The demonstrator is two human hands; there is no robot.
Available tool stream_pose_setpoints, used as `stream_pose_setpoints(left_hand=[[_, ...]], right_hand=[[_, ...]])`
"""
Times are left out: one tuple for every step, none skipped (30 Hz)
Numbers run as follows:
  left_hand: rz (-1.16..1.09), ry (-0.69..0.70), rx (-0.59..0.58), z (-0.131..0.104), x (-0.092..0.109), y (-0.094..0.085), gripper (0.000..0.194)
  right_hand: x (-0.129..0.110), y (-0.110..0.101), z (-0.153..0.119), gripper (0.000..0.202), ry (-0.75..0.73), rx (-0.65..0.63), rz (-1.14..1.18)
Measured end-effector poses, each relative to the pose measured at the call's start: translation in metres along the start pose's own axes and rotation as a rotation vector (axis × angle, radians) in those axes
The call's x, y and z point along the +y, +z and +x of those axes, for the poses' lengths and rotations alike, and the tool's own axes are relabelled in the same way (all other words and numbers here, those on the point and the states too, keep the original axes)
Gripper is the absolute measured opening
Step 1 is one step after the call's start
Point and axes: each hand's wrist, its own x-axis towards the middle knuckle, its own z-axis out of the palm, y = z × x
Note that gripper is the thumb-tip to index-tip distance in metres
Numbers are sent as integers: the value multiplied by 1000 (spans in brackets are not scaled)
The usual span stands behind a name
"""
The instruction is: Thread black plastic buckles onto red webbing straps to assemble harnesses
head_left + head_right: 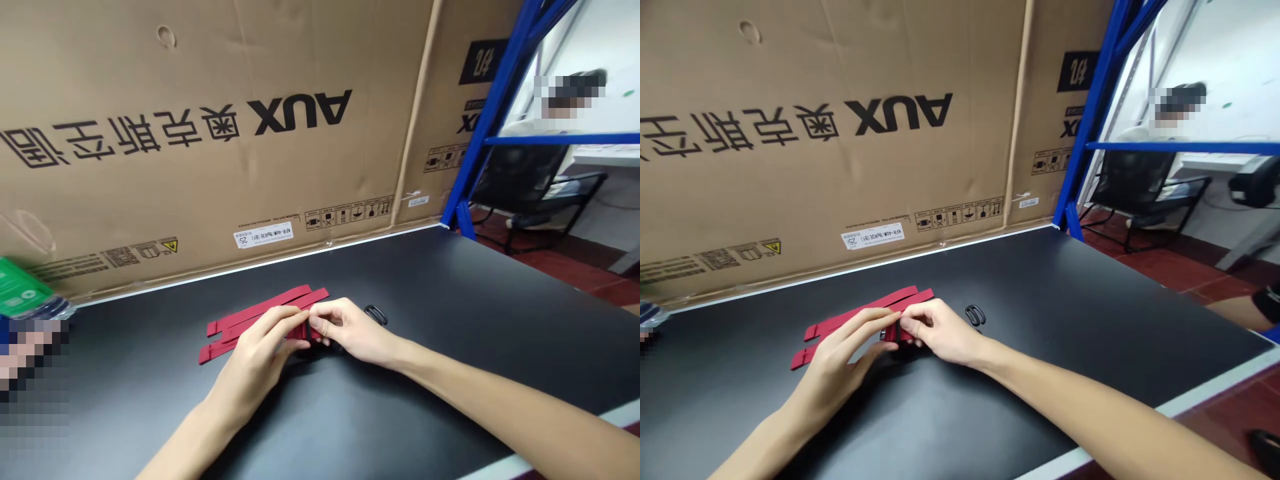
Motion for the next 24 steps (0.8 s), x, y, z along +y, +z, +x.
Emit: stream_pose_setpoints(left_hand=[[-30, -26, -4, 1, 1, 0, 25], [-66, -65, -9, 2, 2, 0, 25], [-109, -115, -10, 3, 3, 0, 25], [-155, -170, -3, 3, 4, 0, 24], [-202, -224, 11, 4, 4, 0, 24], [-249, -277, 29, 4, 5, 0, 26], [-295, -329, 49, 4, 5, 0, 29], [-339, -382, 64, 4, 5, 0, 33], [-380, -436, 72, 4, 5, 0, 37], [-421, -487, 71, 4, 5, 0, 39], [-460, -529, 64, 4, 5, 1, 38], [-496, -560, 57, 4, 5, 1, 36], [-525, -580, 49, 5, 6, 1, 33], [-547, -586, 46, 6, 6, 2, 30], [-560, -580, 43, 7, 6, 2, 27], [-563, -566, 38, 8, 6, 1, 24], [-555, -551, 33, 9, 5, 1, 21], [-535, -536, 32, 9, 5, 0, 19], [-499, -521, 32, 9, 5, 0, 19], [-446, -501, 35, 9, 5, -1, 19], [-379, -474, 42, 8, 5, -2, 19], [-302, -432, 55, 7, 5, -2, 19], [-219, -379, 66, 6, 5, -2, 19], [-140, -316, 78, 5, 5, -2, 18]], right_hand=[[1, 2, 0, 52, -7, 12, 17], [1, 4, -1, 51, -12, 20, 46], [1, 6, -1, 50, -15, 23, 88], [1, 8, -1, 50, -16, 24, 140], [1, 9, -1, 50, -16, 25, 196], [1, 11, -1, 50, -15, 35, 247], [1, 11, -1, 50, -17, 55, 283], [1, 11, -1, 49, -20, 83, 301], [2, 10, -1, 49, -24, 113, 306], [2, 10, 0, 49, -26, 138, 303], [2, 9, 0, 49, -24, 155, 294], [2, 8, 0, 49, -22, 165, 284], [3, 7, 0, 49, -19, 169, 276], [3, 7, 0, 49, -17, 167, 273], [3, 7, 0, 50, -17, 162, 273], [2, 8, -1, 50, -18, 153, 271], [1, 8, -1, 49, -22, 144, 263], [0, 8, -2, 48, -28, 136, 247], [-1, 8, -3, 45, -33, 128, 221], [-3, 9, -4, 41, -38, 123, 185], [-5, 9, -5, 36, -46, 123, 137], [-6, 9, -6, 31, -60, 126, 75], [-7, 9, -6, 25, -82, 135, 1], [-7, 9, -7, 20, -111, 146, -77]])
